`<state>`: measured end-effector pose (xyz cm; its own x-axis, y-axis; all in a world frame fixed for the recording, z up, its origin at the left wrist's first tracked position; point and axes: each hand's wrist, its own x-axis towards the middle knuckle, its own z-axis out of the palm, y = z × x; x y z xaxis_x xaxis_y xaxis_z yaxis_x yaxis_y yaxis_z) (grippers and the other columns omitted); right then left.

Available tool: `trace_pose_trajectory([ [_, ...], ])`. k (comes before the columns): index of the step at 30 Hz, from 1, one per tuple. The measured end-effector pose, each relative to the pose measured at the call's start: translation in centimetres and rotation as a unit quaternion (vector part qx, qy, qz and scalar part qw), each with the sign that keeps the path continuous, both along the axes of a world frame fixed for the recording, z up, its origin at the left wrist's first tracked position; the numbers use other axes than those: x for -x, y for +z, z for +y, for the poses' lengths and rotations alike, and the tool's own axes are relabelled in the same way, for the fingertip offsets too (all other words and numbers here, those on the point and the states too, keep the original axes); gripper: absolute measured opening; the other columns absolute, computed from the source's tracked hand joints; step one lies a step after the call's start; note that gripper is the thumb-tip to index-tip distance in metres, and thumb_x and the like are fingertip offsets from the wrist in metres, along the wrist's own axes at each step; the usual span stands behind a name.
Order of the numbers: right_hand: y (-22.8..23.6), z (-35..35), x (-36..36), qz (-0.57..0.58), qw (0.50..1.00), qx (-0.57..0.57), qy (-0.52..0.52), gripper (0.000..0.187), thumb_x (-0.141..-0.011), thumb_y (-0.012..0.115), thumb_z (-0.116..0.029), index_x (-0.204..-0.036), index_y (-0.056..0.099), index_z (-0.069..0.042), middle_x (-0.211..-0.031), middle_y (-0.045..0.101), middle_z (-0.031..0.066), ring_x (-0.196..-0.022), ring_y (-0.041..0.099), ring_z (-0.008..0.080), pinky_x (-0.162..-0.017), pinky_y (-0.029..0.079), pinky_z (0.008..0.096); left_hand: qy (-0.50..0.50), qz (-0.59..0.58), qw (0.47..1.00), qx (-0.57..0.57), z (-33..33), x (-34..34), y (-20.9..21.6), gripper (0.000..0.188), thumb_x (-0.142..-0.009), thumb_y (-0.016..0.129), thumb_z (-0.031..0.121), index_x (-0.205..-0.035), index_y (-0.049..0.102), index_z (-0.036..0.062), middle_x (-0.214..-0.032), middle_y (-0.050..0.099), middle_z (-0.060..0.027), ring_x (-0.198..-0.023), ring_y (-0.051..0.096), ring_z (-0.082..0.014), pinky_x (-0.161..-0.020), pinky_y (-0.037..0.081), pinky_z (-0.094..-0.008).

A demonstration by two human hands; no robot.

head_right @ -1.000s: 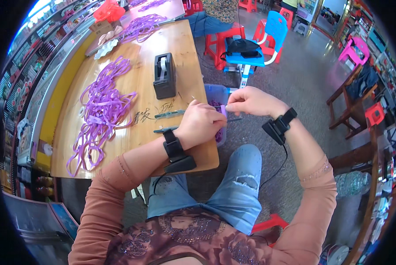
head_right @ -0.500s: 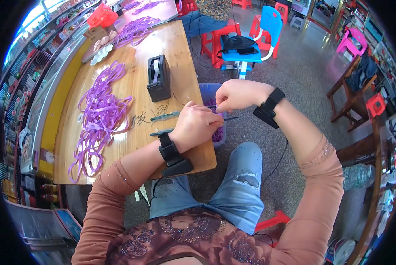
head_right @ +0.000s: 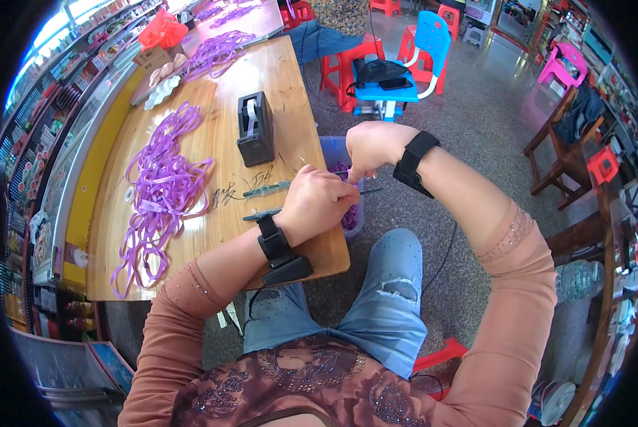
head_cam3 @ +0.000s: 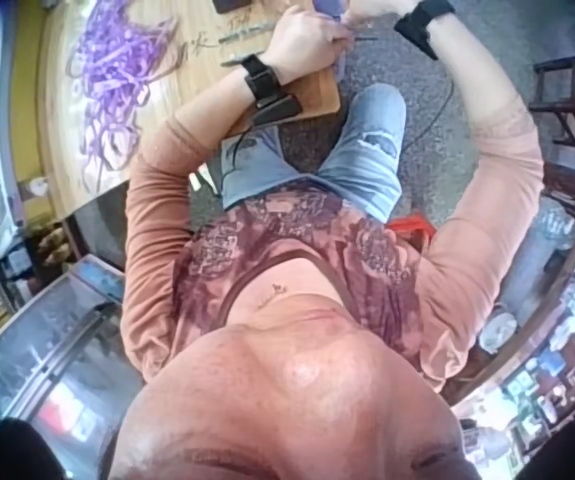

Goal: Measure purple ribbons against markings on a worktable and tie them into bundles.

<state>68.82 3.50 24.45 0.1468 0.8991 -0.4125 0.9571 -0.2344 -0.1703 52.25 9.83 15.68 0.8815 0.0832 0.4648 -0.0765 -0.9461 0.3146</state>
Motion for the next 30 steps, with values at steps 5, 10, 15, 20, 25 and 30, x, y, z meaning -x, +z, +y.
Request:
trace_pose_trajectory([
  [5,-0.9,-0.2,0.0,-0.038,0.999,-0.026,-0.008,0.034,-0.069,0.079,-0.033,-0.079,0.071,-0.001,-0.074,0.07,0.0125,-0.073,0.067,0.0268,-0.067,0.051,0.0388,-0.002,-0.015,1.0,0.01,0.0,-0.2,-0.2,0.004,-0.075,0.07,0.017,-0.076,0.074,0.0155,-0.073,0.069,-0.0048,-0.073,0.067,-0.0224,-0.068,0.048,-0.0379],
  [10,-0.2,-0.4,0.5,-0.062,0.997,-0.027,-0.039,0.044,-0.068,0.081,-0.037,-0.09,0.072,0.0,-0.1,0.07,0.0183,-0.096,0.067,0.0321,-0.082,0.053,0.0406,-0.014,-0.033,0.997,0.072,0.2,-0.1,-0.1,0.006,-0.074,0.072,0.014,-0.078,0.075,0.0131,-0.076,0.07,-0.0083,-0.073,0.068,-0.0261,-0.068,0.055,-0.0375],
  [15,-1.1,-1.5,-1.3,0.065,0.985,-0.159,0.02,0.033,-0.074,0.078,-0.031,-0.079,0.065,-0.001,-0.076,0.066,0.0129,-0.073,0.064,0.0275,-0.067,0.049,0.0379,0.004,-0.007,0.996,0.089,0.0,-0.2,-0.1,0.006,-0.075,0.072,0.014,-0.079,0.075,0.0122,-0.077,0.07,-0.0102,-0.074,0.068,-0.0281,-0.07,0.056,-0.0374],
  [20,-1.8,-1.9,-1.9,0.188,0.963,-0.187,0.051,0.019,-0.079,0.073,-0.02,-0.085,0.069,-0.002,-0.076,0.065,0.0122,-0.073,0.063,0.0248,-0.067,0.048,0.0361,0.003,-0.011,0.996,0.092,0.1,-0.1,-0.2,0.008,-0.076,0.071,0.015,-0.082,0.075,0.0124,-0.079,0.07,-0.0105,-0.074,0.069,-0.0287,-0.07,0.056,-0.0377],
  [25,-2.9,-1.1,-1.3,0.077,0.97,-0.154,0.17,0.02,-0.079,0.066,-0.023,-0.087,0.073,-0.006,-0.082,0.069,0.0132,-0.079,0.066,0.0307,-0.07,0.051,0.0398,0.01,-0.012,0.995,0.099,0.1,-0.1,-0.3,0.008,-0.076,0.07,0.016,-0.082,0.075,0.0134,-0.08,0.07,-0.01,-0.075,0.069,-0.0288,-0.07,0.056,-0.038],
  [30,-2.0,-0.3,-0.1,-0.011,0.977,-0.101,0.186,0.023,-0.077,0.065,-0.025,-0.091,0.074,-0.009,-0.083,0.07,0.0144,-0.081,0.067,0.0318,-0.072,0.051,0.0415,0.014,0.006,0.995,0.095,-0.1,-0.1,0.0,0.008,-0.077,0.07,0.017,-0.082,0.075,0.0141,-0.08,0.07,-0.0098,-0.075,0.068,-0.0289,-0.07,0.056,-0.0379],
])
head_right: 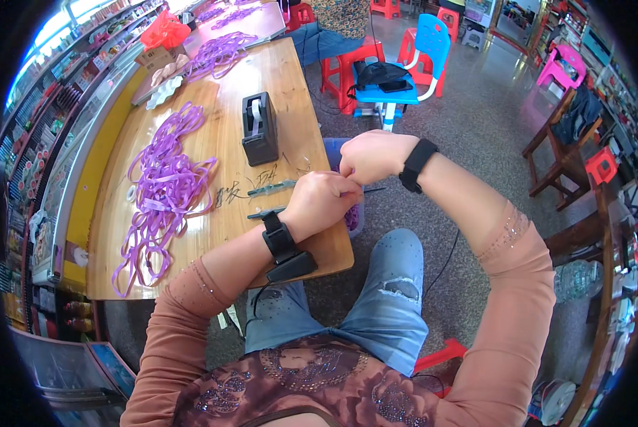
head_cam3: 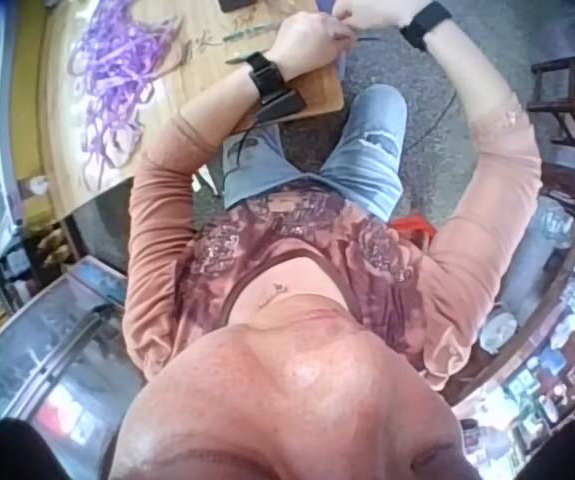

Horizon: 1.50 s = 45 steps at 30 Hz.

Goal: Measure purple ribbons against markings on a worktable and tie them into bundles.

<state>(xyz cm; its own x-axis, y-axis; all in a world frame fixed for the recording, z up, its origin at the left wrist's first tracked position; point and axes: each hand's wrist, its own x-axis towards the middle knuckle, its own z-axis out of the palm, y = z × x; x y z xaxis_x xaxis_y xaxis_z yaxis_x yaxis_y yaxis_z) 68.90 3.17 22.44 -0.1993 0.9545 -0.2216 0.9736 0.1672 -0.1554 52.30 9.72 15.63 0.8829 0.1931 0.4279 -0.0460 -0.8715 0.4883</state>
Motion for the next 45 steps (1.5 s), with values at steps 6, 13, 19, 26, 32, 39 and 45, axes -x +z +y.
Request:
trace_pose_trajectory([
  [6,-0.2,0.5,0.2,-0.045,0.998,0.043,-0.002,0.025,-0.079,0.063,-0.027,-0.093,0.075,-0.01,-0.082,0.07,0.0147,-0.08,0.067,0.0323,-0.071,0.052,0.0421,-0.005,0.012,0.999,-0.036,-0.2,0.0,-0.1,0.008,-0.078,0.068,0.018,-0.082,0.075,0.0149,-0.08,0.07,-0.0089,-0.076,0.068,-0.0289,-0.069,0.055,-0.0387],
  [13,-1.5,-2.2,-1.5,0.285,0.948,-0.113,-0.09,0.028,-0.089,0.062,-0.029,-0.101,0.07,-0.005,-0.089,0.071,0.0105,-0.08,0.067,0.0241,-0.07,0.051,0.0376,0.003,0.015,1.0,-0.015,0.0,0.2,-0.3,0.008,-0.079,0.068,0.019,-0.08,0.075,0.0146,-0.081,0.07,-0.0085,-0.076,0.068,-0.0286,-0.07,0.055,-0.0389],
  [19,-9.6,-8.0,-3.5,0.577,0.7,-0.15,-0.393,0.033,-0.097,0.059,-0.04,-0.109,0.065,-0.009,-0.096,0.067,-0.0006,-0.078,0.061,0.0081,-0.068,0.048,0.0233,-0.006,0.004,1.0,-0.001,-0.3,-0.4,0.1,0.008,-0.078,0.069,0.019,-0.08,0.075,0.0135,-0.08,0.07,-0.0089,-0.076,0.068,-0.0293,-0.07,0.055,-0.0384],
  [26,-14.1,-6.4,2.3,0.855,0.424,-0.028,-0.298,0.05,-0.097,0.051,-0.054,-0.115,0.063,-0.009,-0.101,0.068,0.0046,-0.095,0.063,0.0151,-0.084,0.048,0.0337,-0.017,-0.001,0.999,0.027,0.2,-0.2,-0.4,0.008,-0.077,0.07,0.016,-0.082,0.075,0.0123,-0.078,0.07,-0.0098,-0.074,0.068,-0.0284,-0.067,0.056,-0.0369],
  [32,-15.2,-5.2,3.1,0.914,0.297,-0.069,-0.267,0.026,-0.096,0.06,-0.035,-0.104,0.064,-0.011,-0.096,0.069,0.0026,-0.09,0.063,0.0153,-0.085,0.048,0.0331,-0.019,0.004,0.999,0.03,0.1,-0.1,-0.2,0.008,-0.077,0.071,0.016,-0.082,0.075,0.0107,-0.078,0.07,-0.0099,-0.073,0.068,-0.0268,-0.066,0.055,-0.0358],
  [39,-15.2,-4.7,3.7,0.908,0.28,-0.105,-0.295,0.019,-0.093,0.064,-0.025,-0.106,0.065,-0.01,-0.098,0.068,0.003,-0.087,0.064,0.0148,-0.081,0.051,0.0323,-0.026,0.003,0.999,0.02,0.0,-0.1,0.1,0.008,-0.078,0.071,0.015,-0.083,0.075,0.0107,-0.078,0.07,-0.01,-0.073,0.068,-0.0268,-0.066,0.055,-0.0351],
  [45,-16.0,-4.4,4.1,0.917,0.281,-0.057,-0.277,0.024,-0.092,0.058,-0.021,-0.113,0.063,-0.009,-0.1,0.067,0.0026,-0.085,0.063,0.0145,-0.078,0.051,0.031,-0.019,0.032,0.998,0.043,0.0,0.0,0.3,0.008,-0.076,0.068,0.013,-0.081,0.074,0.0114,-0.078,0.07,-0.0103,-0.075,0.068,-0.0273,-0.067,0.055,-0.0351],
])
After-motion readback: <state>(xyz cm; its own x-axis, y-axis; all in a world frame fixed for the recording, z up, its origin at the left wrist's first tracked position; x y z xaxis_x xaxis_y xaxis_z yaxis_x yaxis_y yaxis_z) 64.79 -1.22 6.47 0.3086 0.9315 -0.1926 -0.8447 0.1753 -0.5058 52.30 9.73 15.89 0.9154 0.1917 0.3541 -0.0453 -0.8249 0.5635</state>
